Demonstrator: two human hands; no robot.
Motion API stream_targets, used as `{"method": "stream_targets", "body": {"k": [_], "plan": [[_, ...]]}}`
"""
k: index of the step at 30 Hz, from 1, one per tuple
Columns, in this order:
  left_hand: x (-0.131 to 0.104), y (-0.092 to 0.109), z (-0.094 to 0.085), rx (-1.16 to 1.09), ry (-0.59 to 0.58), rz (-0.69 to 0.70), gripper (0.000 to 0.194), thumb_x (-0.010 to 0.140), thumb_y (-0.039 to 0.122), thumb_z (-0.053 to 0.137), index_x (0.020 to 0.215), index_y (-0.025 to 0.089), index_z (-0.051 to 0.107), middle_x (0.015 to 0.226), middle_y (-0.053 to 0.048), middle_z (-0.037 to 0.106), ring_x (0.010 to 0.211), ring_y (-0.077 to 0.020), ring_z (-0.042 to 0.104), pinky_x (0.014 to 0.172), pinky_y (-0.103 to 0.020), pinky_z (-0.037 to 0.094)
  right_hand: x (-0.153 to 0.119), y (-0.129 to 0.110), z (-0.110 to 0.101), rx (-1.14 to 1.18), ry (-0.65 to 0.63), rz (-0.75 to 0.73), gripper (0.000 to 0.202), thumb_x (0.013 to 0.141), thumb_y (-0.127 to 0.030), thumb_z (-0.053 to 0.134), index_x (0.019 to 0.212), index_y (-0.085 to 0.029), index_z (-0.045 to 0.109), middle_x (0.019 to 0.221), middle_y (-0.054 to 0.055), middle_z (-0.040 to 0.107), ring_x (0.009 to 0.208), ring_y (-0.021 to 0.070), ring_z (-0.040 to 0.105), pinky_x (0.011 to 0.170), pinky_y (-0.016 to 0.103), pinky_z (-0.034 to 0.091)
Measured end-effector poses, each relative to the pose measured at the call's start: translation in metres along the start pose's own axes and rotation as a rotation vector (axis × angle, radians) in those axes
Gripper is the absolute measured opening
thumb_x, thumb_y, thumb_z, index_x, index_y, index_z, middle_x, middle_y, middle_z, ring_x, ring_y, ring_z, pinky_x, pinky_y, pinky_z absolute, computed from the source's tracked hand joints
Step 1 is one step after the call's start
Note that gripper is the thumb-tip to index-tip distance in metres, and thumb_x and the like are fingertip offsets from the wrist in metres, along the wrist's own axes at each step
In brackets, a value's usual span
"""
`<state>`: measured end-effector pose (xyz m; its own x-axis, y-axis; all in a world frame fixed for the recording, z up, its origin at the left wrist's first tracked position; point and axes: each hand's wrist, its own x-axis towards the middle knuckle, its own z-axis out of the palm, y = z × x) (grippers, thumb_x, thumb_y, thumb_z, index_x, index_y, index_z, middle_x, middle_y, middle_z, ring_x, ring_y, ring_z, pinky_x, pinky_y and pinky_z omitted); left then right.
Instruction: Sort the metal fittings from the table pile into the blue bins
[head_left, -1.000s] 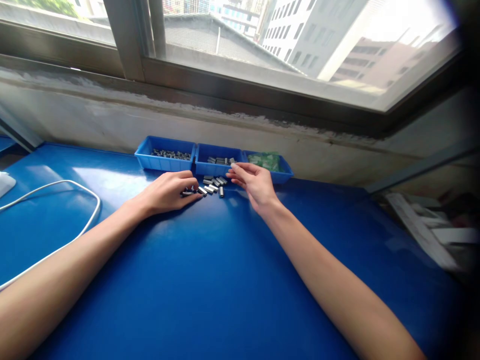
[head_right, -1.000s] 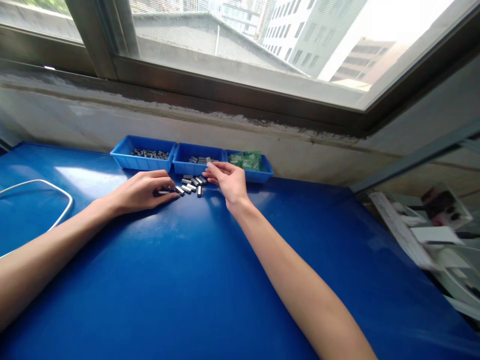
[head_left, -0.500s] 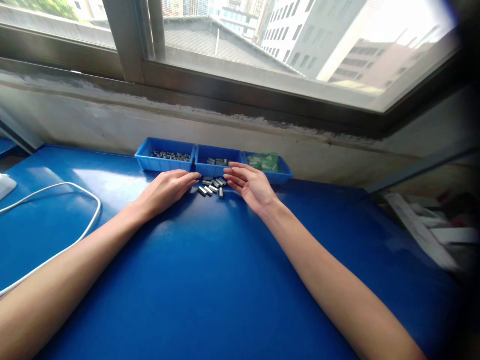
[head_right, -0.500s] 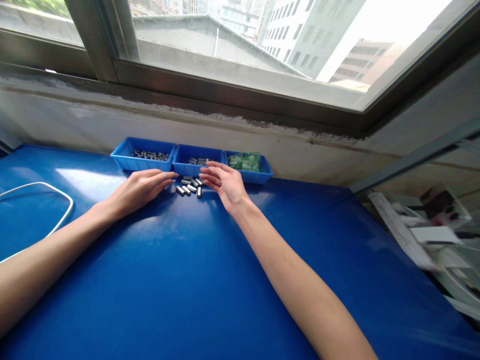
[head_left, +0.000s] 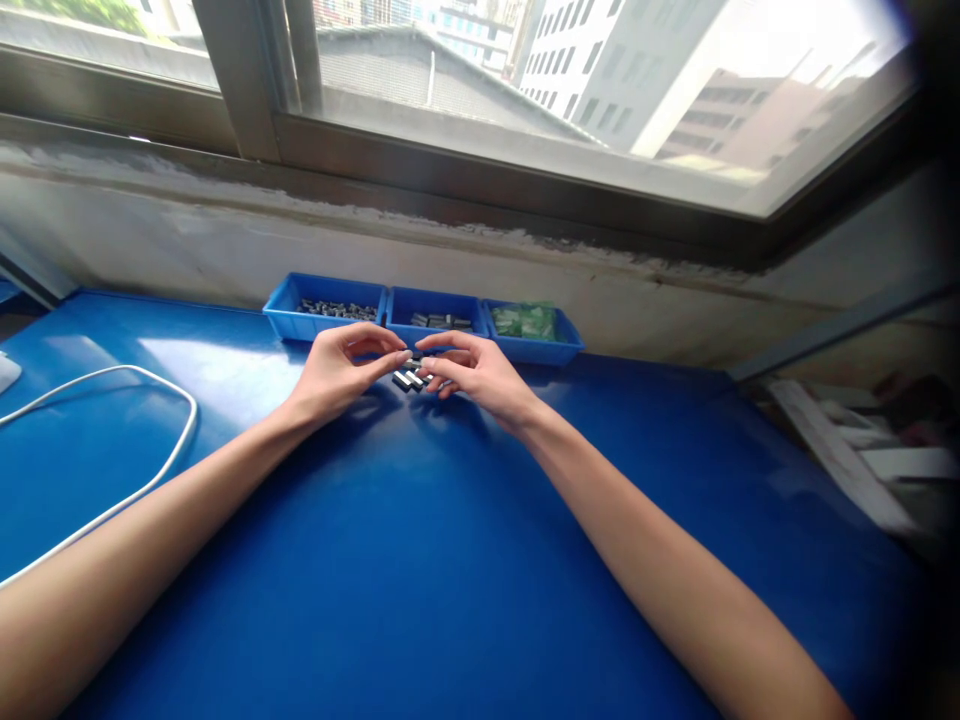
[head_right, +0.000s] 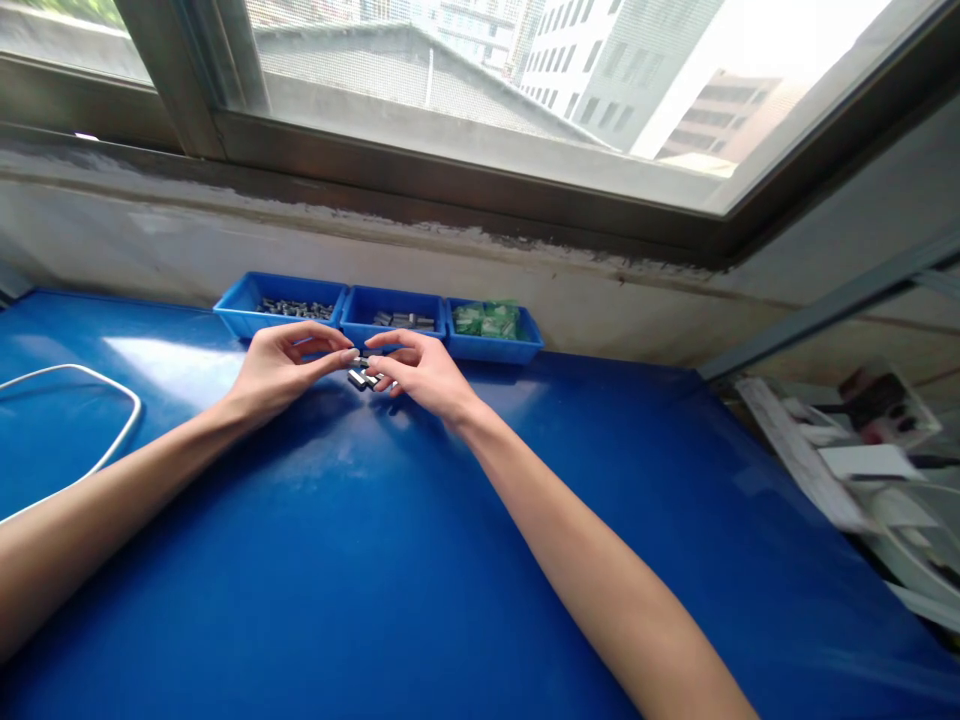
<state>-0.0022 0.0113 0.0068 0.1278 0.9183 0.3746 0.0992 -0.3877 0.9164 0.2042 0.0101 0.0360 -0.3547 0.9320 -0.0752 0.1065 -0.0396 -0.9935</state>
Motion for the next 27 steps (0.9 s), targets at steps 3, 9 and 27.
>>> {"method": "stream_targets", "body": {"k": [3, 9, 27], "plan": [[0.0, 0.0, 0.001, -0.053, -0.011, -0.004, 0.044, 0.066, 0.049, 0.09, 0.088, 0.016, 0.074, 0.09, -0.007, 0.074, 0.085, -0.0209, 0.071, 0.084, -0.035, 0.06, -0.002, 0.0, 0.003, 0.048, -0.03, 0.014, 0.031, 0.079, -0.027, 0.077, 0.108, -0.02, 0.071, 0.086, 0.004, 0.077, 0.071, 0.0137, 0.071, 0.065, 0.023, 0.056], [0.0, -0.002, 0.002, -0.091, -0.007, 0.0, 0.054, 0.063, 0.049, 0.092, 0.101, 0.015, 0.073, 0.084, -0.004, 0.068, 0.084, -0.0203, 0.07, 0.083, -0.036, 0.062, -0.002, 0.003, 0.004, 0.214, -0.075, 0.063, 0.027, 0.076, -0.025, 0.076, 0.103, -0.019, 0.074, 0.086, 0.004, 0.078, 0.078, 0.0151, 0.075, 0.075, 0.026, 0.058], [-0.007, -0.01, 0.0, 0.678, -0.38, 0.396, 0.027, 0.09, 0.04, 0.069, 0.112, 0.023, 0.073, 0.11, -0.008, 0.063, 0.101, -0.0235, 0.06, 0.091, -0.036, 0.052, 0.004, -0.006, -0.015, 0.254, 0.249, -0.001, 0.042, 0.077, -0.018, 0.068, 0.119, -0.026, 0.067, 0.121, 0.004, 0.073, 0.088, 0.0153, 0.072, 0.071, 0.025, 0.058]]}}
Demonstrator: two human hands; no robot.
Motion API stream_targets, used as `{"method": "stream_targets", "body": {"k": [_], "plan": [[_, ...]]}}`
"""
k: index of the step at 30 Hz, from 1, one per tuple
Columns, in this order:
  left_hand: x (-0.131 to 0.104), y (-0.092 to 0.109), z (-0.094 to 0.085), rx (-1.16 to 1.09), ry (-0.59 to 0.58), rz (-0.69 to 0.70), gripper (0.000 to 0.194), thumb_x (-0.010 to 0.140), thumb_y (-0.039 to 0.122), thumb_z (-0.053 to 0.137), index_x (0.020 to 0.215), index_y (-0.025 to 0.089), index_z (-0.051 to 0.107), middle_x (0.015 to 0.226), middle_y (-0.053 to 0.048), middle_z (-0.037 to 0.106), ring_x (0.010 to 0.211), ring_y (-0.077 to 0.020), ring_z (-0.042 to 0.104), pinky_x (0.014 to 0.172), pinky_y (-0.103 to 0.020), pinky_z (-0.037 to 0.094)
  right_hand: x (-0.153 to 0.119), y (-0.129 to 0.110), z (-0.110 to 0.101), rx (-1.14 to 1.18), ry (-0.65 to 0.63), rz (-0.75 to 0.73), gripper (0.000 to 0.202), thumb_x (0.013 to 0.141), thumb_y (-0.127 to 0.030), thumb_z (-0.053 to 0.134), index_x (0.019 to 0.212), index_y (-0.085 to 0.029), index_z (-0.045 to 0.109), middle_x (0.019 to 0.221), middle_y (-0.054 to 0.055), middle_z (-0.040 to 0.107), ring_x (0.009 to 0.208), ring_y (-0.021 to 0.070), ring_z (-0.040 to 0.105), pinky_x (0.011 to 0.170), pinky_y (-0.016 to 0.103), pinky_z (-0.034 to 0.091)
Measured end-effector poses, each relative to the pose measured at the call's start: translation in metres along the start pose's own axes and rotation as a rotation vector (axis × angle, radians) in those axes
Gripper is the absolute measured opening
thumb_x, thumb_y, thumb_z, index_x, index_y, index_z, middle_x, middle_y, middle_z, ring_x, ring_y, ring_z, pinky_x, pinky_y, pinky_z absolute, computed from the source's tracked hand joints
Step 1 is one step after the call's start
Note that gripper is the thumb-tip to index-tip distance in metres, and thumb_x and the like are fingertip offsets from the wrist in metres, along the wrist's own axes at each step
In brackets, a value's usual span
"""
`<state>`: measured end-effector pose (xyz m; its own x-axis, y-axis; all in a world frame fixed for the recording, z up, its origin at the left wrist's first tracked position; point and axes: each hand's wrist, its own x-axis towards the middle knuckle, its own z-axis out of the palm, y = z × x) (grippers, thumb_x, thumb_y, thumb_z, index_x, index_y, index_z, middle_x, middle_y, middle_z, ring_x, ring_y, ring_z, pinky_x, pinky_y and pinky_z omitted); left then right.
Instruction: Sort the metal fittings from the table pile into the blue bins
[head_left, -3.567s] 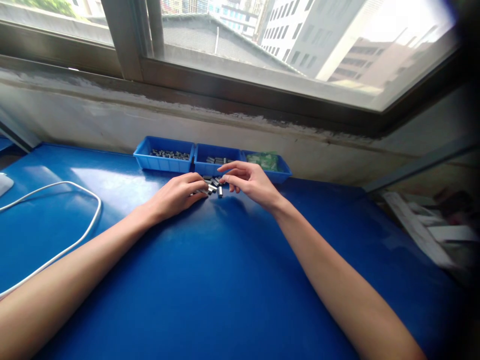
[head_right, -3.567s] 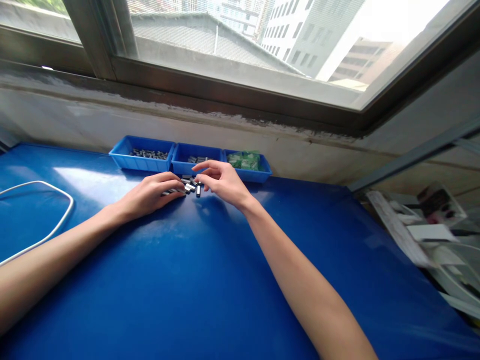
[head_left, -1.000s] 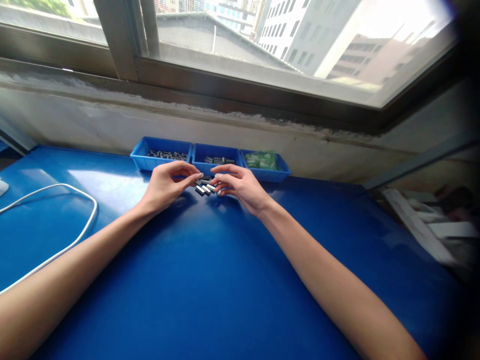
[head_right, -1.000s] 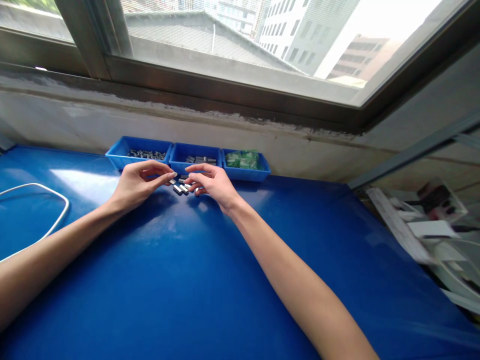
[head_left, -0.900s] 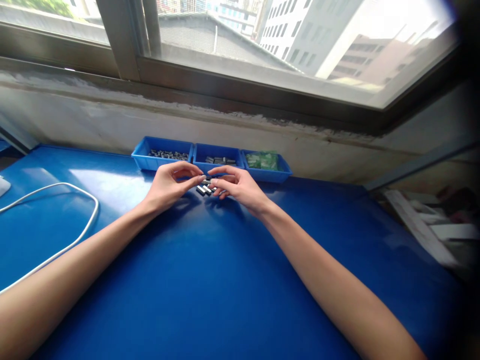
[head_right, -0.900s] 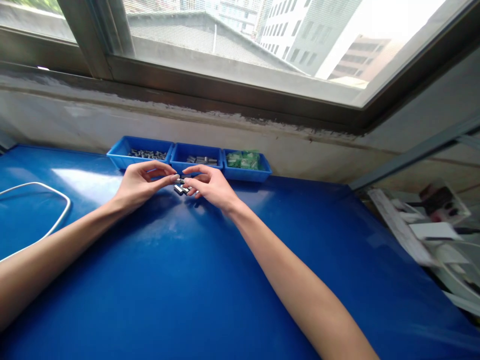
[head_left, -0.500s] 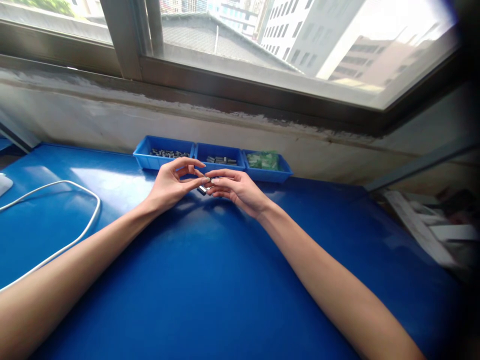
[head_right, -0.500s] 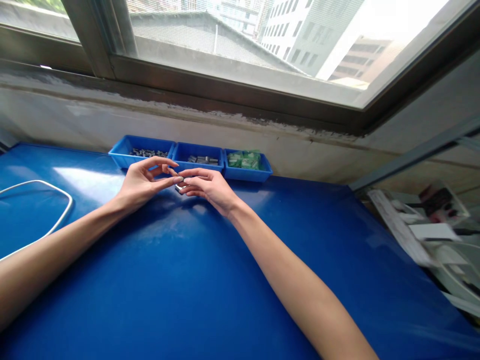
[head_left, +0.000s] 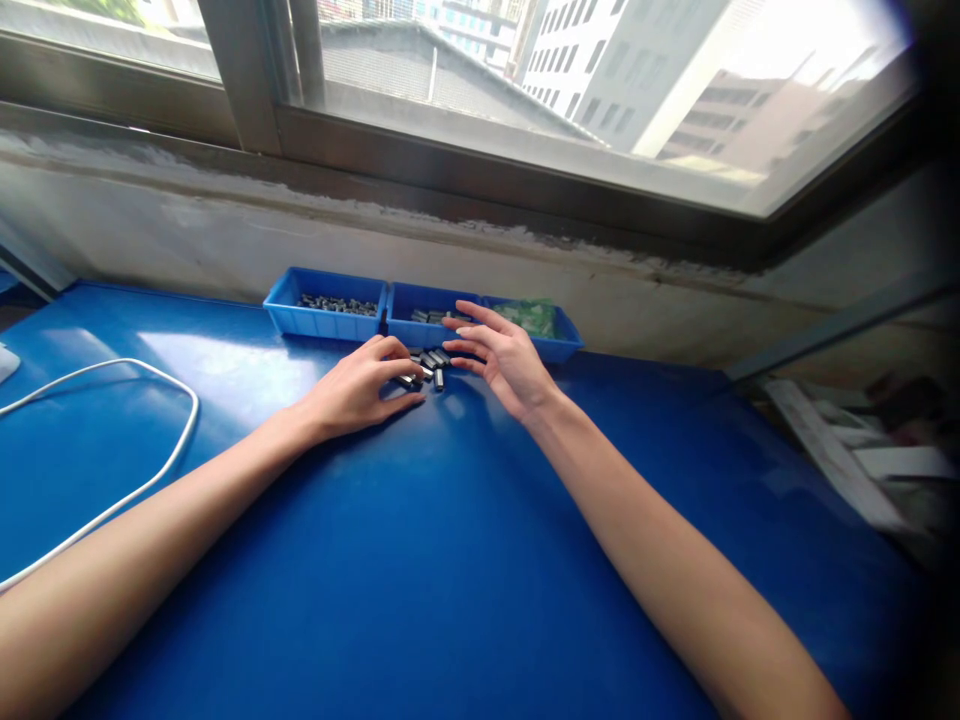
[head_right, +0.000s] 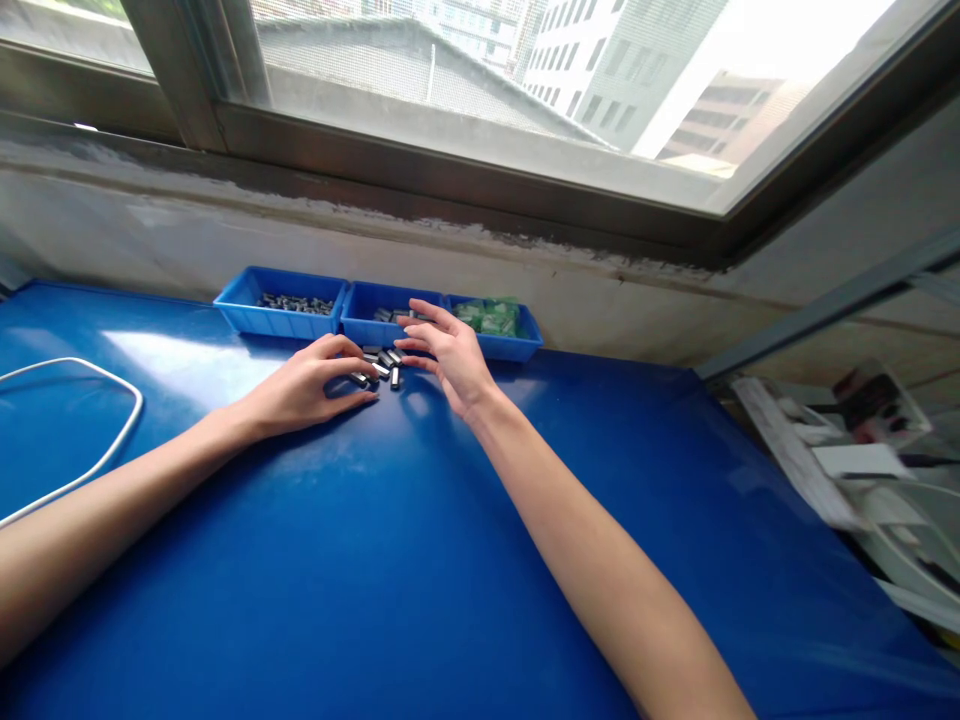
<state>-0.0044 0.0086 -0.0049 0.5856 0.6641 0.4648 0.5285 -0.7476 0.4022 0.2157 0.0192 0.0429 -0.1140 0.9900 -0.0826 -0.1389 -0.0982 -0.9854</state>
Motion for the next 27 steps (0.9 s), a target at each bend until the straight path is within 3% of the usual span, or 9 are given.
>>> {"method": "stream_targets", "body": {"k": [7, 15, 20, 24, 27], "plan": [[0.0007, -0.0015, 0.001, 0.001, 0.007, 0.009, 0.018, 0.097, 0.03, 0.058, 0.103, 0.02, 0.073, 0.107, -0.007, 0.066, 0.097, -0.0203, 0.064, 0.09, -0.033, 0.052, -0.0017, -0.0015, -0.0007, 0.005, -0.046, 0.0, 0.041, 0.077, -0.02, 0.07, 0.117, -0.025, 0.068, 0.118, 0.004, 0.073, 0.085, 0.0143, 0.07, 0.069, 0.024, 0.056], [-0.0031, 0.0025, 0.0011, 0.027, 0.138, -0.034, 0.026, 0.097, 0.024, 0.055, 0.117, 0.018, 0.07, 0.108, -0.007, 0.069, 0.086, -0.0161, 0.067, 0.08, -0.027, 0.053, -0.0016, -0.001, -0.002, 0.021, -0.078, -0.011, 0.035, 0.076, -0.022, 0.072, 0.111, -0.025, 0.07, 0.115, 0.003, 0.074, 0.082, 0.0134, 0.069, 0.07, 0.024, 0.055], [-0.0028, 0.0016, 0.0021, 0.102, 0.27, -0.082, 0.038, 0.098, 0.02, 0.05, 0.134, 0.019, 0.062, 0.107, -0.008, 0.069, 0.088, -0.0171, 0.067, 0.086, -0.03, 0.055, -0.0011, -0.0014, -0.0024, 0.028, -0.092, -0.006, 0.032, 0.076, -0.023, 0.072, 0.108, -0.024, 0.07, 0.113, 0.003, 0.075, 0.081, 0.0133, 0.068, 0.07, 0.025, 0.054], [0.0003, 0.0005, -0.0009, -0.062, 0.436, -0.19, 0.036, 0.097, 0.024, 0.055, 0.132, 0.018, 0.065, 0.104, -0.007, 0.069, 0.087, -0.0156, 0.069, 0.084, -0.028, 0.06, -0.0021, -0.0009, -0.0018, -0.004, -0.119, 0.004, 0.028, 0.076, -0.025, 0.074, 0.104, -0.022, 0.071, 0.105, 0.004, 0.076, 0.079, 0.0128, 0.068, 0.069, 0.024, 0.054], [0.0023, -0.0003, -0.0036, -0.249, 0.484, -0.272, 0.027, 0.092, 0.031, 0.066, 0.111, 0.016, 0.076, 0.099, -0.008, 0.071, 0.085, -0.0167, 0.071, 0.079, -0.027, 0.062, -0.0035, 0.0003, 0.0001, -0.055, -0.162, 0.029, 0.025, 0.077, -0.026, 0.075, 0.1, -0.02, 0.072, 0.098, 0.005, 0.077, 0.075, 0.0121, 0.068, 0.066, 0.023, 0.053]]}}
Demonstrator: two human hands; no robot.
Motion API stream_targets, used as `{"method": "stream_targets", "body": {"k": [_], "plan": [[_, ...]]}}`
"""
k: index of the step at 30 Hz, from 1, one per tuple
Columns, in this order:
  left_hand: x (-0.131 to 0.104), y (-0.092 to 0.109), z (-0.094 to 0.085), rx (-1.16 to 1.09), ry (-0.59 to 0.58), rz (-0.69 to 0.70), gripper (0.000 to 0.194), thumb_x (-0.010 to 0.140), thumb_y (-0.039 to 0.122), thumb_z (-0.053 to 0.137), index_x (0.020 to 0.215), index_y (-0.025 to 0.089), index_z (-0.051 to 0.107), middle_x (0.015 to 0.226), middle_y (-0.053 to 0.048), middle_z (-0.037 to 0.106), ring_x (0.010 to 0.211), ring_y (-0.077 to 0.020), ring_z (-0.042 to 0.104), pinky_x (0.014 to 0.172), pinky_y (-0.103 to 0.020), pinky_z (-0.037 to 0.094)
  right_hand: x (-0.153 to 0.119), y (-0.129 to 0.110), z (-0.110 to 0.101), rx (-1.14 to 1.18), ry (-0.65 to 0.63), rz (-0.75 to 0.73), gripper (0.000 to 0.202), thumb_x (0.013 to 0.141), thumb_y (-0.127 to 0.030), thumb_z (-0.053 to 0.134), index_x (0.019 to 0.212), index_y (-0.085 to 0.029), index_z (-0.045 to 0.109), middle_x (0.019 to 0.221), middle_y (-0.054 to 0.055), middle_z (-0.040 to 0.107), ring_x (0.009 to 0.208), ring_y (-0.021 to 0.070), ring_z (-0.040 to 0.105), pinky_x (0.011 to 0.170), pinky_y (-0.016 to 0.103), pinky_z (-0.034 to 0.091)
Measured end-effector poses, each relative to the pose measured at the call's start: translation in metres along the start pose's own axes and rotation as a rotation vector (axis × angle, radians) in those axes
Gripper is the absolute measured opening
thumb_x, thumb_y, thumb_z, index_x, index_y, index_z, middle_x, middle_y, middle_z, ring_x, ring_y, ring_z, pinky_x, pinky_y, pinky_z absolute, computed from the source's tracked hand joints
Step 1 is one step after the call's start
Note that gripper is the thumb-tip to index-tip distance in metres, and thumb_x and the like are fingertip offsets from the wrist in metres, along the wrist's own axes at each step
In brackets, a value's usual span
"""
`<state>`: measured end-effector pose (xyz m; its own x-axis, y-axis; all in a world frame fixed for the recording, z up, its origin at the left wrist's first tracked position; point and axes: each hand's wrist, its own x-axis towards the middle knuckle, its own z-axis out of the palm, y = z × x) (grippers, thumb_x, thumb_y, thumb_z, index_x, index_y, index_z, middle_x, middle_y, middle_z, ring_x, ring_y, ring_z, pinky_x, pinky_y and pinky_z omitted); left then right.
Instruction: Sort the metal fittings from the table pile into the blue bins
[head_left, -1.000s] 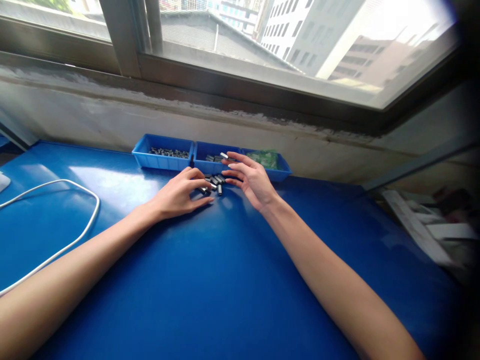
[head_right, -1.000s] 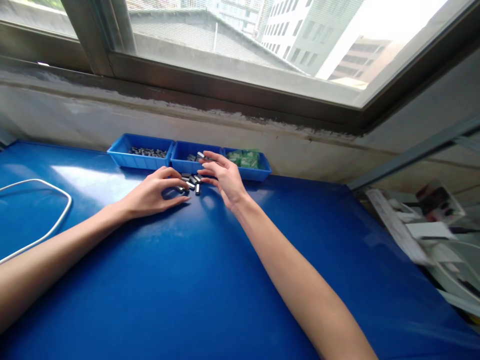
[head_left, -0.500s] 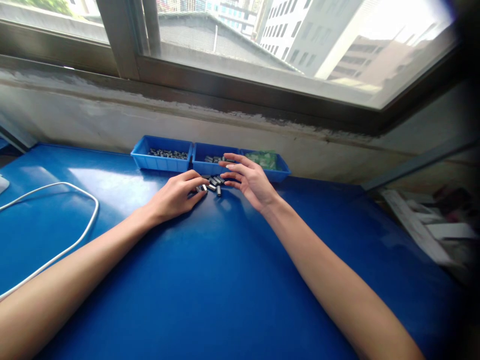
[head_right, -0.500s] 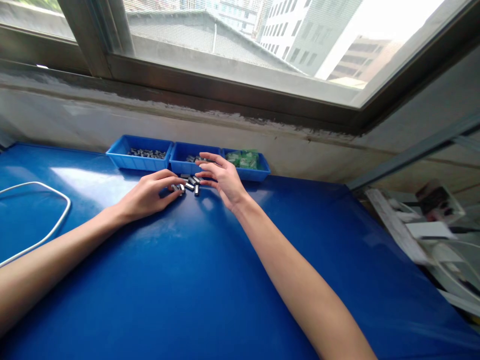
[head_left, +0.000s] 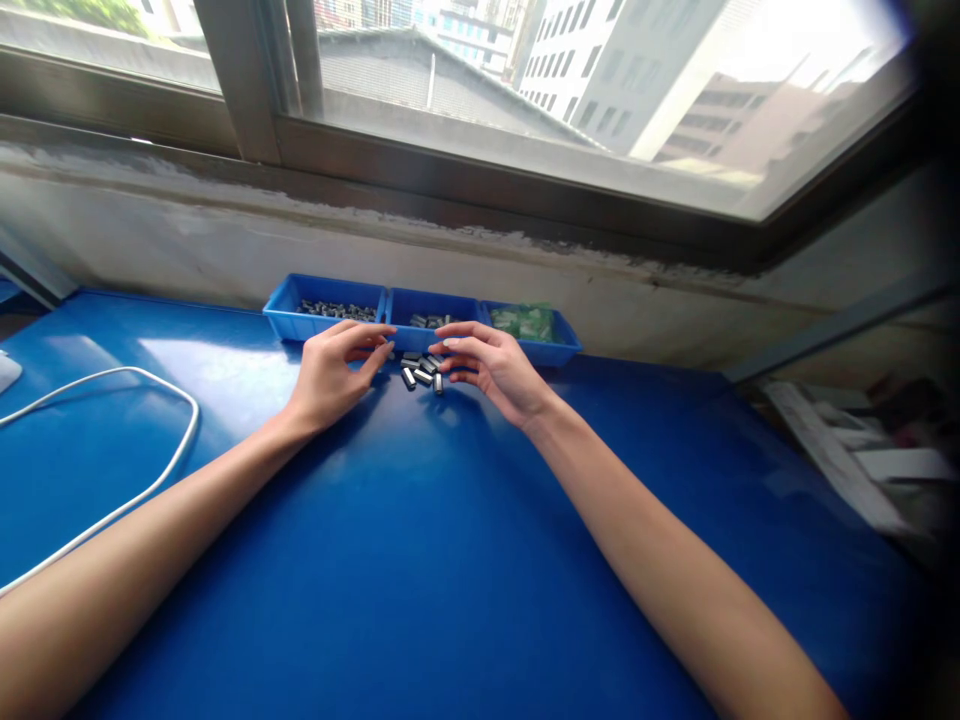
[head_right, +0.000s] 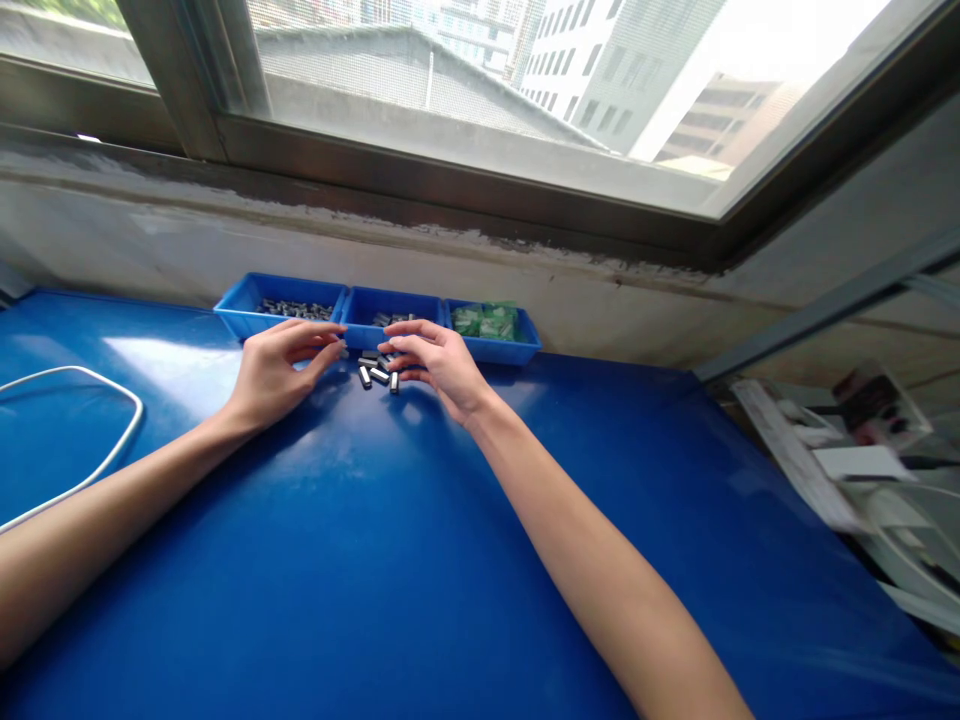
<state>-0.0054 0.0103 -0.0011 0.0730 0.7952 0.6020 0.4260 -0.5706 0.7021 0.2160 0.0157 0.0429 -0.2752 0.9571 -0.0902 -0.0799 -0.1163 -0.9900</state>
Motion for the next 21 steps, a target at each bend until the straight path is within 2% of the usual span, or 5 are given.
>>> {"method": "stream_targets", "body": {"k": [3, 6, 9, 15, 21], "plan": [[0.001, -0.002, -0.001, -0.092, -0.008, -0.074, 0.024, 0.087, 0.036, 0.073, 0.096, 0.016, 0.08, 0.102, -0.01, 0.073, 0.091, -0.02, 0.072, 0.08, -0.029, 0.063, 0.0, 0.002, 0.002, -0.016, -0.055, 0.012, 0.024, 0.078, -0.027, 0.075, 0.1, -0.019, 0.072, 0.095, 0.006, 0.077, 0.074, 0.0122, 0.068, 0.067, 0.023, 0.053], [0.002, -0.004, -0.001, -0.153, -0.011, -0.158, 0.031, 0.083, 0.04, 0.076, 0.103, 0.017, 0.079, 0.104, -0.01, 0.074, 0.091, -0.0212, 0.073, 0.081, -0.031, 0.063, 0.0, 0.004, 0.003, -0.022, -0.086, 0.021, 0.024, 0.078, -0.028, 0.076, 0.1, -0.019, 0.072, 0.095, 0.006, 0.077, 0.073, 0.0124, 0.069, 0.067, 0.024, 0.054], [0.004, -0.006, -0.002, -0.204, -0.029, -0.247, 0.039, 0.078, 0.045, 0.08, 0.104, 0.015, 0.078, 0.097, -0.01, 0.076, 0.083, -0.0206, 0.073, 0.077, -0.03, 0.061, 0.0, 0.004, 0.004, -0.035, -0.09, 0.033, 0.024, 0.078, -0.028, 0.076, 0.099, -0.018, 0.072, 0.094, 0.006, 0.076, 0.072, 0.0123, 0.068, 0.067, 0.024, 0.054], [0.007, -0.006, -0.005, -0.339, -0.049, -0.336, 0.041, 0.071, 0.05, 0.086, 0.087, 0.014, 0.078, 0.082, -0.007, 0.076, 0.071, -0.0191, 0.071, 0.068, -0.027, 0.058, -0.004, 0.002, 0.011, -0.225, -0.12, 0.034, 0.028, 0.079, -0.026, 0.075, 0.106, -0.018, 0.071, 0.089, 0.007, 0.077, 0.066, 0.0113, 0.066, 0.057, 0.02, 0.05], [0.005, -0.003, -0.007, -0.43, -0.093, -0.356, 0.047, 0.065, 0.049, 0.09, 0.093, 0.014, 0.078, 0.095, -0.009, 0.077, 0.089, -0.0238, 0.074, 0.086, -0.033, 0.06, -0.008, 0.001, 0.017, -0.276, -0.206, 0.038, 0.042, 0.081, -0.027, 0.075, 0.121, -0.02, 0.065, 0.099, 0.008, 0.077, 0.056, 0.0083, 0.061, 0.045, 0.018, 0.043]]}}
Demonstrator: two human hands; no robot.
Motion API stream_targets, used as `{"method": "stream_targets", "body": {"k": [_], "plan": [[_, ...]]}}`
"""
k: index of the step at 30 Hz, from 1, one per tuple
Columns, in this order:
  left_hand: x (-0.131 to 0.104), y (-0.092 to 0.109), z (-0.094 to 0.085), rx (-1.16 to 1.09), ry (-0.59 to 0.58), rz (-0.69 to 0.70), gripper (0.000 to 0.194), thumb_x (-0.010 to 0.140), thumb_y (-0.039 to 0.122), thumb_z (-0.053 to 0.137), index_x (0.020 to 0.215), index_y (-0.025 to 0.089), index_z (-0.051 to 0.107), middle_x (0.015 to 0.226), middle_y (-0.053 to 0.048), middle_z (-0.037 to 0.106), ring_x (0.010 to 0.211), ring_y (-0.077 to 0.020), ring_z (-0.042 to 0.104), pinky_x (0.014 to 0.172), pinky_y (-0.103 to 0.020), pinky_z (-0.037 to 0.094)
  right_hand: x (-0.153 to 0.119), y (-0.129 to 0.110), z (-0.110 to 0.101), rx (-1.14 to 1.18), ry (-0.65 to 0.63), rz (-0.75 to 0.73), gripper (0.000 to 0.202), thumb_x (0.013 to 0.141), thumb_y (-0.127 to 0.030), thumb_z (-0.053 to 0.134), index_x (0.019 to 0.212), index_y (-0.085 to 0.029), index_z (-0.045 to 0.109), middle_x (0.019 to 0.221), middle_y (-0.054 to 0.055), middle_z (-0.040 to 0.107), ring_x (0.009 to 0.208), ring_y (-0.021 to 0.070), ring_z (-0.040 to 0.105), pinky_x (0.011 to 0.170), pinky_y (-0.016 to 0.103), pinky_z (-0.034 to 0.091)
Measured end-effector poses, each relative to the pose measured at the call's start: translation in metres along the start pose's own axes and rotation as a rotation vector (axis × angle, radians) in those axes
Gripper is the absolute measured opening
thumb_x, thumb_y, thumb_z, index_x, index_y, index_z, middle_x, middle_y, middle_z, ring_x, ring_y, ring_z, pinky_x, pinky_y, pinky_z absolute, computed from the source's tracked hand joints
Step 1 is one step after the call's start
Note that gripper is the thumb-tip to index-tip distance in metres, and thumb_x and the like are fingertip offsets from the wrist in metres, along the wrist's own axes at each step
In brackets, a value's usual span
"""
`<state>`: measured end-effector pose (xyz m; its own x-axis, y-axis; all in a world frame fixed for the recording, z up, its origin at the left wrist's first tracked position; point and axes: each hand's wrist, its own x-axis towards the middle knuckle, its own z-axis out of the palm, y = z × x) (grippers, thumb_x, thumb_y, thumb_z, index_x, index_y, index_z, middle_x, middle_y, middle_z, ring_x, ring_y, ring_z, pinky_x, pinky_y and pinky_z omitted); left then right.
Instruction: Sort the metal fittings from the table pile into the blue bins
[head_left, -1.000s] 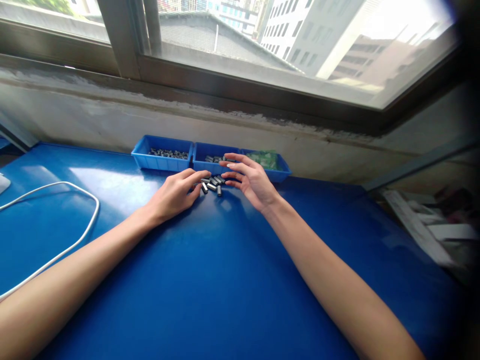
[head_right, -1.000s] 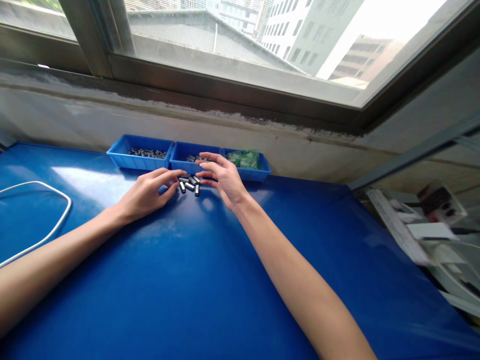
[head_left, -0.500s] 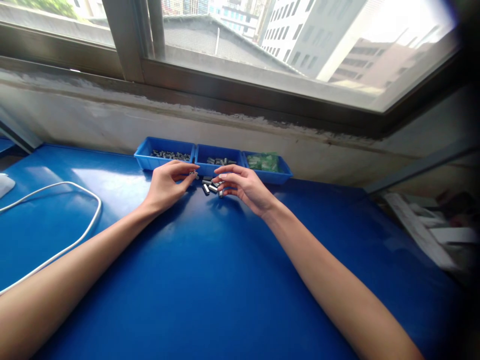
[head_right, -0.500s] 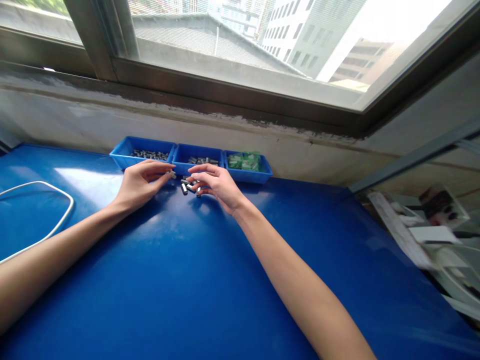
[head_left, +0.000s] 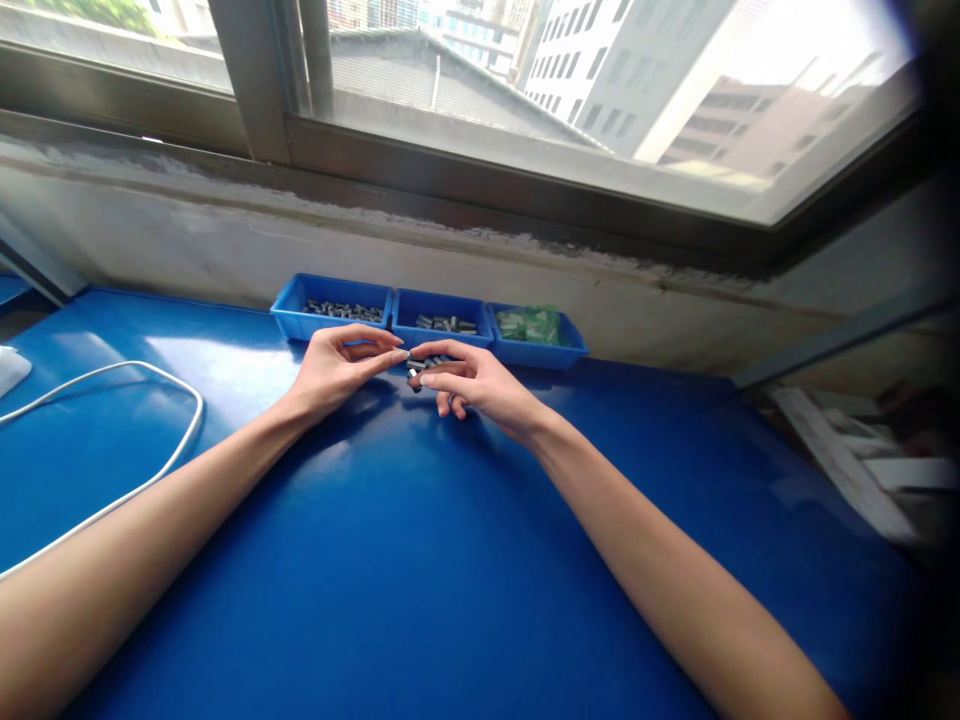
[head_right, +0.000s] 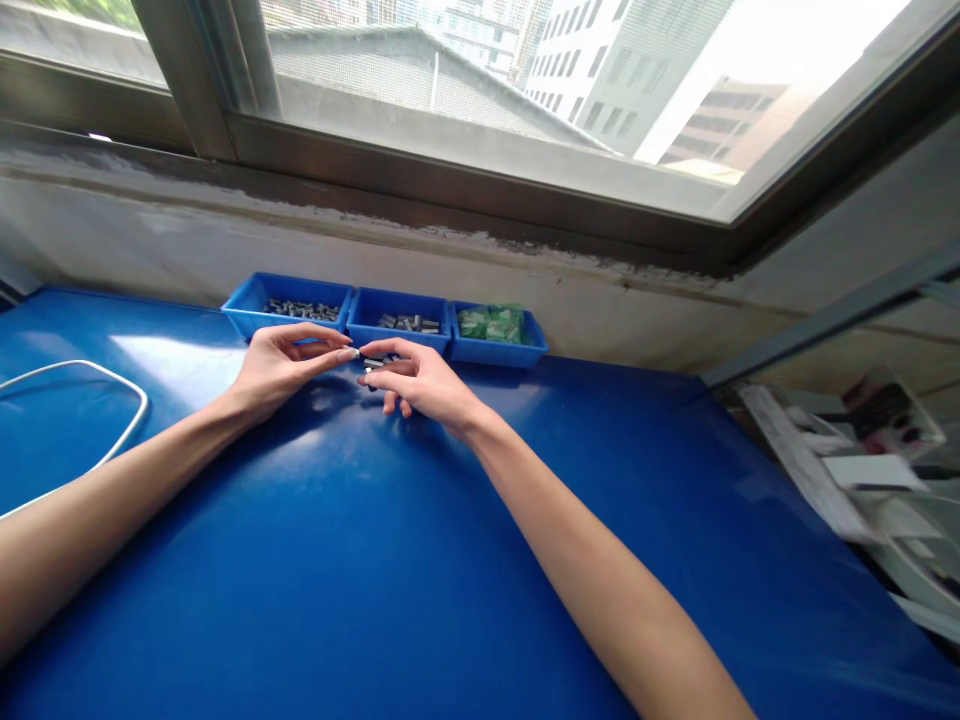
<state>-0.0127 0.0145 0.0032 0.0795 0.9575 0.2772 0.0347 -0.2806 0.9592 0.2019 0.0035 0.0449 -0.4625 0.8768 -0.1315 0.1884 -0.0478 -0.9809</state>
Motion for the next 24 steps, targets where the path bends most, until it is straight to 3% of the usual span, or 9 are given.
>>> {"method": "stream_targets", "body": {"k": [6, 17, 20, 24], "plan": [[0.0, -0.0025, -0.0002, -0.051, -0.113, 0.008, 0.059, 0.068, 0.041, 0.091, 0.116, 0.014, 0.072, 0.085, -0.004, 0.073, 0.088, -0.0226, 0.075, 0.089, -0.036, 0.061, 0.0013, 0.0055, -0.001, 0.125, -0.01, -0.009, 0.042, 0.079, -0.027, 0.076, 0.12, -0.022, 0.068, 0.11, 0.007, 0.076, 0.06, 0.0074, 0.064, 0.045, 0.016, 0.042], [-0.0005, -0.0014, 0.0027, -0.026, -0.154, 0.06, 0.056, 0.07, 0.043, 0.089, 0.115, 0.015, 0.071, 0.085, -0.003, 0.07, 0.087, -0.0217, 0.074, 0.088, -0.036, 0.062, 0.0034, 0.0073, 0.0025, 0.171, 0.026, 0.02, 0.036, 0.075, -0.026, 0.076, 0.11, -0.02, 0.074, 0.094, 0.003, 0.074, 0.059, 0.0072, 0.06, 0.044, 0.016, 0.037], [-0.0007, -0.0031, 0.0046, -0.008, -0.148, 0.083, 0.055, 0.073, 0.042, 0.087, 0.117, 0.015, 0.07, 0.086, -0.003, 0.069, 0.087, -0.0197, 0.073, 0.089, -0.035, 0.061, 0.0048, 0.0086, 0.0019, 0.158, 0.073, -0.01, 0.033, 0.075, -0.025, 0.074, 0.108, -0.021, 0.074, 0.093, 0.003, 0.074, 0.059, 0.0071, 0.058, 0.045, 0.017, 0.037], [-0.0007, -0.0042, 0.0067, 0.149, -0.101, 0.169, 0.042, 0.085, 0.044, 0.075, 0.116, 0.015, 0.07, 0.098, -0.007, 0.072, 0.091, -0.0197, 0.071, 0.089, -0.033, 0.059, 0.0068, 0.0074, -0.0044, 0.159, 0.23, -0.083, 0.032, 0.074, -0.027, 0.073, 0.105, -0.02, 0.073, 0.098, 0.005, 0.077, 0.056, 0.0073, 0.055, 0.045, 0.018, 0.037]]}}
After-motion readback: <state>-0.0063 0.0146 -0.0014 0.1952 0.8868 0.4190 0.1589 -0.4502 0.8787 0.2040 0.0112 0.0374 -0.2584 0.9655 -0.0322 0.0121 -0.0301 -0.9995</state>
